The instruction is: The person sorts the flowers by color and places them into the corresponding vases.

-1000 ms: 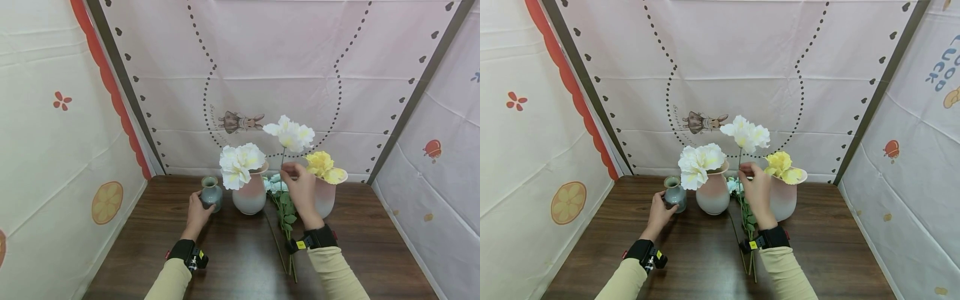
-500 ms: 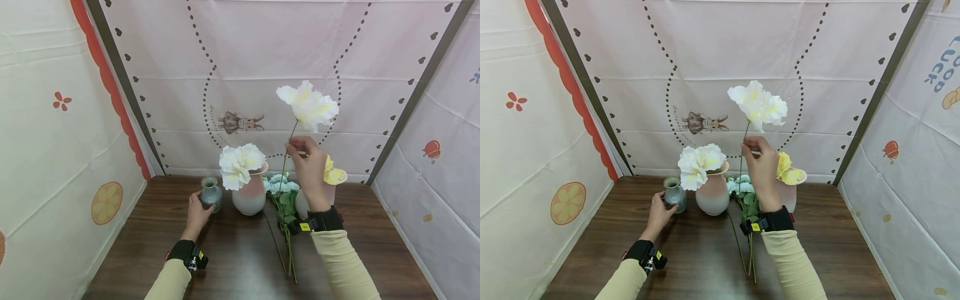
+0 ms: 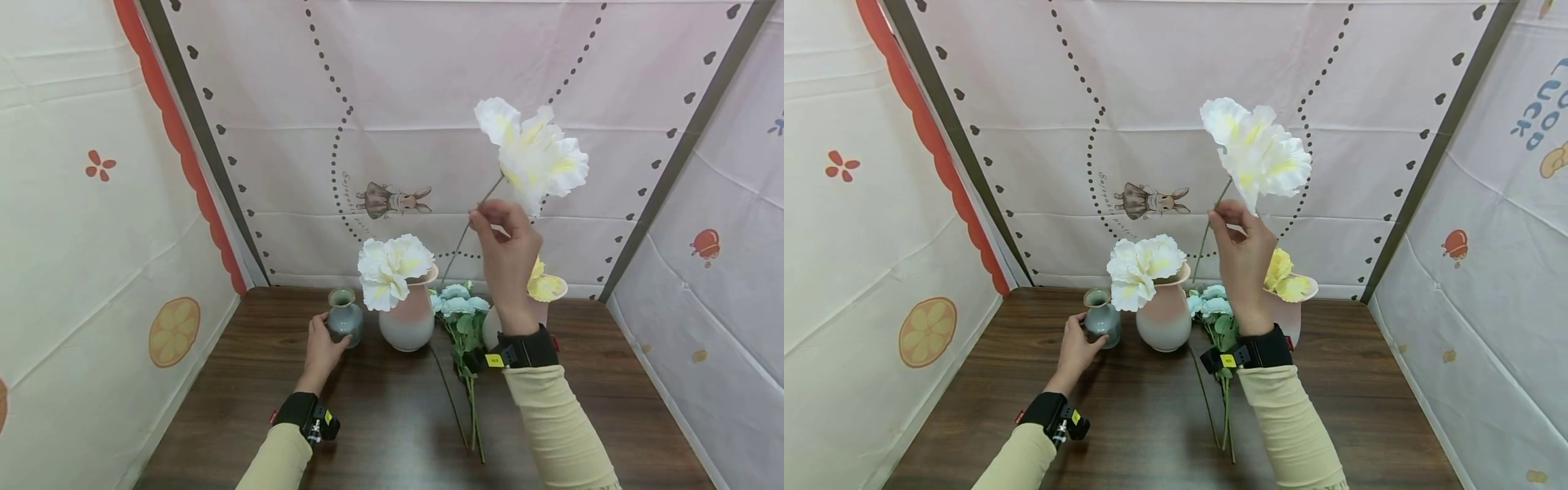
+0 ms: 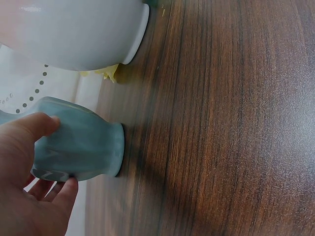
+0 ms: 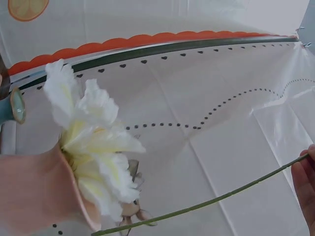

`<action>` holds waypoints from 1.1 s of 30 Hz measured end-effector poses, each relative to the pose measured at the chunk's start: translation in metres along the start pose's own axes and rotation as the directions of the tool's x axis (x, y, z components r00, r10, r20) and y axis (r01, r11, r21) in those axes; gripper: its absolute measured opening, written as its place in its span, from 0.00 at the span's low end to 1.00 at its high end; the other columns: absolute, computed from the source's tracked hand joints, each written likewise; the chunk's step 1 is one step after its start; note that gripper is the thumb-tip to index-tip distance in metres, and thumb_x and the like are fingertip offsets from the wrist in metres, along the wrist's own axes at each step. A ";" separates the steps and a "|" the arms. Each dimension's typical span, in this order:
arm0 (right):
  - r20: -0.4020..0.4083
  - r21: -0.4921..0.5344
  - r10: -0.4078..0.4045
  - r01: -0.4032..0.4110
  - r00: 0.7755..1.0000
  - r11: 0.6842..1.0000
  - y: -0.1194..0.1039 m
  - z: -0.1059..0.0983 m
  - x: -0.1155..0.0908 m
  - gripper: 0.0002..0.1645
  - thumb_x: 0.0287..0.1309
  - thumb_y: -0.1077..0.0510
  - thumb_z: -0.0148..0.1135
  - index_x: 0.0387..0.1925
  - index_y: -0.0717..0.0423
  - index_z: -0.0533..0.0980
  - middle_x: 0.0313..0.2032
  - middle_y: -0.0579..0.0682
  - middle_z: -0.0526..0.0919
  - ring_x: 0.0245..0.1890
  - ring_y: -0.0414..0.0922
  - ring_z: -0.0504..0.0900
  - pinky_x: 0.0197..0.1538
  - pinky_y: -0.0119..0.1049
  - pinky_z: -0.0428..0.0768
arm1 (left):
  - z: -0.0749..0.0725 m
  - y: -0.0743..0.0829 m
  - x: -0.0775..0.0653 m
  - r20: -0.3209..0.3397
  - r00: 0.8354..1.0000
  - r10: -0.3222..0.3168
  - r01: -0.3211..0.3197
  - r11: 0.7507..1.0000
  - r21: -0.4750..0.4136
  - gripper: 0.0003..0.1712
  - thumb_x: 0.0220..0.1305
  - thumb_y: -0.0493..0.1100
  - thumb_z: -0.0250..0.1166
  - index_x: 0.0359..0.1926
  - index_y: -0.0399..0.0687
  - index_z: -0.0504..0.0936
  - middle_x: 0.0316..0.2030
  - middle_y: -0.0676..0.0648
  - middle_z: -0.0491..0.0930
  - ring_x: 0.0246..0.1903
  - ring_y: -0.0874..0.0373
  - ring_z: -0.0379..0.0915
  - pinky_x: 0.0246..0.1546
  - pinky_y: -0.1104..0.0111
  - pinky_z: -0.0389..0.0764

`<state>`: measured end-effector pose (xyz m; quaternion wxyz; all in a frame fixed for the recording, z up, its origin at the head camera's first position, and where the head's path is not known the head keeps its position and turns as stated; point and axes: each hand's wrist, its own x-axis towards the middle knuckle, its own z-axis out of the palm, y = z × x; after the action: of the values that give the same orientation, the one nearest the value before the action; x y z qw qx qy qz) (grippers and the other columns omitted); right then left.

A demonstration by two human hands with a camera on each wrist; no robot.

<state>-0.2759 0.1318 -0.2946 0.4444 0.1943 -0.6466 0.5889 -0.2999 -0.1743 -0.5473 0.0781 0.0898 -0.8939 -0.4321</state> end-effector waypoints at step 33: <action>0.030 0.048 0.002 -0.003 1.000 0.999 0.017 0.040 -0.004 0.11 0.59 0.65 0.69 0.40 0.69 0.80 0.35 0.62 0.87 0.33 0.30 0.85 0.37 0.25 0.85 | -0.001 0.001 -0.002 0.003 1.000 0.009 -0.009 1.000 -0.012 0.44 0.61 0.41 0.70 0.70 0.34 0.54 0.65 0.31 0.59 0.68 0.33 0.61 0.67 0.43 0.68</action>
<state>-0.3008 0.0977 -0.3046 0.4291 0.2127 -0.6391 0.6018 -0.2982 -0.1738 -0.5455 0.0791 0.0848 -0.8918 -0.4372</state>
